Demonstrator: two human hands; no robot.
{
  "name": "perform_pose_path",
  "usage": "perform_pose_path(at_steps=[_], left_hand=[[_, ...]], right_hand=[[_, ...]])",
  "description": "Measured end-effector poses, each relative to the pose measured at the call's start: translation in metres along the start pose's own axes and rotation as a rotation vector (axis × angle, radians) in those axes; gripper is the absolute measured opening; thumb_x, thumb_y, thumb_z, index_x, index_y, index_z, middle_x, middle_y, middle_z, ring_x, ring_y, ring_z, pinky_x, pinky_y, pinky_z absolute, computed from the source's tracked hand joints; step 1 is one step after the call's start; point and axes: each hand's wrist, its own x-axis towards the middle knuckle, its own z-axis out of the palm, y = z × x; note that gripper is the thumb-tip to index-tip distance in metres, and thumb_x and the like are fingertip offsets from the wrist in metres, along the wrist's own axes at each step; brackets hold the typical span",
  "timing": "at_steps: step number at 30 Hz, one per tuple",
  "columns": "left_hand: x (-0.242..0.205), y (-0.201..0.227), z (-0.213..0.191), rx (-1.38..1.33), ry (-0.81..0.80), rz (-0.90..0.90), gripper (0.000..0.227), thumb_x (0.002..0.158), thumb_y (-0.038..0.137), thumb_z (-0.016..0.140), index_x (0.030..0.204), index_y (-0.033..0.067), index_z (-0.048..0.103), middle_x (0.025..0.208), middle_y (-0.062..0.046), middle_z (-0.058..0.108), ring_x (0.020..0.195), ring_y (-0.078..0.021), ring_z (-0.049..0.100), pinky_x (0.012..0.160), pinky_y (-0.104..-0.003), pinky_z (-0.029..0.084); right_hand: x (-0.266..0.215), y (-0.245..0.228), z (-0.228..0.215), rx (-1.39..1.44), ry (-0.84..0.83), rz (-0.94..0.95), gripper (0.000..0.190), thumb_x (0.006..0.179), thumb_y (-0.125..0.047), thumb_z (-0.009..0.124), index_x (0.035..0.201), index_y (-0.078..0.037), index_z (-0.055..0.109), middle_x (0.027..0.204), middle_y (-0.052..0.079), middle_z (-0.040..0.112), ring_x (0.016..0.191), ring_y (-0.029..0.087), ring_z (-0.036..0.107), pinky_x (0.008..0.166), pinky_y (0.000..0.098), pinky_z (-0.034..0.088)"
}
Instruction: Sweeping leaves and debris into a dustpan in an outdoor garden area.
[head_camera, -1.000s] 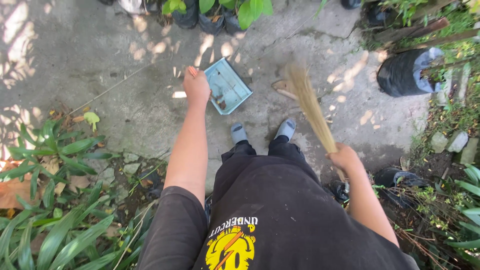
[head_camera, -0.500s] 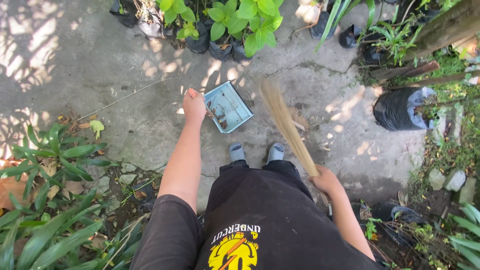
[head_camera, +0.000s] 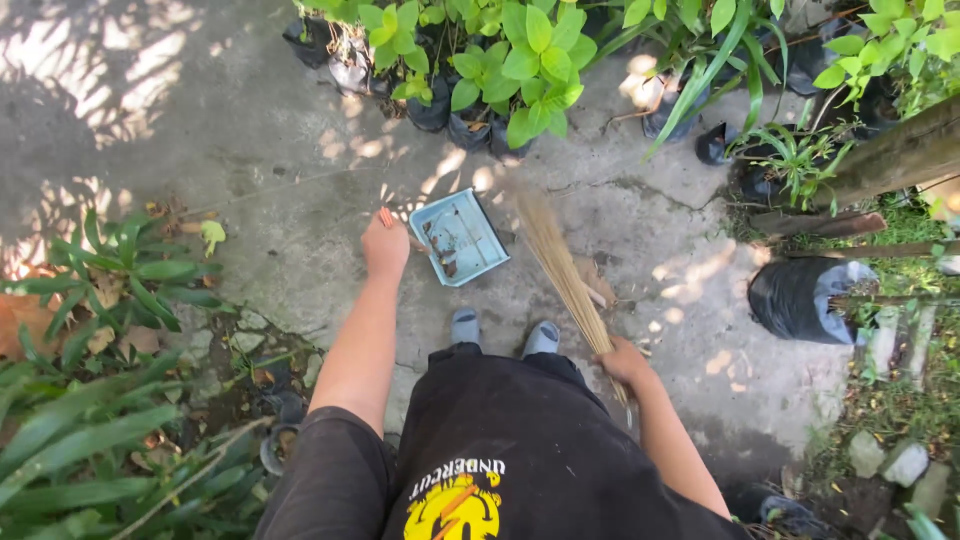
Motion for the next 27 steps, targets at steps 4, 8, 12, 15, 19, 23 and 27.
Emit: perform_pose_path(at_steps=[4,8,12,15,19,23,27], left_hand=[[-0.020,-0.006,0.022,0.037,0.006,-0.014,0.028,0.096,0.027,0.054,0.112,0.0085,0.068,0.107,-0.024,0.072,0.107,-0.0443,0.066,0.092,-0.052,0.052],[-0.050,0.013,0.024,0.059,0.003,-0.041,0.030,0.094,0.027,0.054,0.115,0.0090,0.067,0.107,-0.024,0.071,0.106,-0.0455,0.065,0.091,-0.054,0.050],[-0.052,0.020,0.035,0.105,-0.025,-0.047,0.032,0.095,0.025,0.053,0.118,0.0086,0.067,0.107,-0.025,0.071,0.106,-0.0453,0.066,0.092,-0.055,0.051],[-0.054,0.039,0.026,0.094,-0.028,-0.089,0.036,0.094,0.026,0.052,0.123,0.0104,0.064,0.106,-0.023,0.073,0.106,-0.0426,0.068,0.093,-0.052,0.052],[-0.022,0.037,0.026,0.103,0.003,-0.148,0.037,0.094,0.029,0.052,0.125,0.0129,0.064,0.110,-0.020,0.073,0.110,-0.0393,0.068,0.096,-0.050,0.052],[-0.004,0.043,0.015,0.175,0.013,-0.198,0.038,0.094,0.034,0.054,0.125,0.0154,0.065,0.120,-0.018,0.070,0.115,-0.0389,0.064,0.097,-0.051,0.050],[0.017,0.030,0.017,0.119,0.003,-0.152,0.038,0.095,0.035,0.053,0.123,0.0122,0.066,0.120,-0.020,0.070,0.116,-0.0409,0.064,0.096,-0.052,0.050]], right_hand=[[-0.045,-0.078,-0.057,0.120,-0.138,0.153,0.056,0.081,-0.018,0.074,0.135,-0.005,0.066,0.091,0.017,0.074,0.069,0.026,0.068,0.066,0.0455,0.057],[-0.047,-0.054,-0.065,0.124,-0.054,0.162,0.066,0.079,-0.017,0.075,0.143,-0.016,0.057,0.091,0.018,0.074,0.074,0.026,0.069,0.074,0.0454,0.057],[-0.006,-0.025,-0.058,-0.018,-0.023,0.101,0.063,0.079,-0.023,0.079,0.138,-0.013,0.062,0.092,0.018,0.077,0.078,0.026,0.073,0.078,0.0420,0.057],[0.025,0.004,-0.059,-0.235,-0.063,-0.046,0.058,0.076,-0.026,0.085,0.131,-0.015,0.070,0.106,0.016,0.076,0.095,0.027,0.069,0.086,0.0422,0.054],[0.002,0.004,-0.082,-0.126,-0.130,0.037,0.065,0.075,-0.024,0.079,0.138,-0.022,0.065,0.108,0.017,0.080,0.100,0.030,0.076,0.093,0.0415,0.056],[-0.019,0.006,-0.083,-0.140,-0.032,0.098,0.069,0.075,-0.026,0.081,0.141,-0.023,0.061,0.115,0.018,0.077,0.106,0.031,0.075,0.097,0.0416,0.055],[-0.013,-0.010,-0.071,-0.251,-0.022,0.139,0.070,0.076,-0.026,0.081,0.143,-0.024,0.060,0.118,0.019,0.075,0.110,0.032,0.072,0.097,0.0423,0.055]])
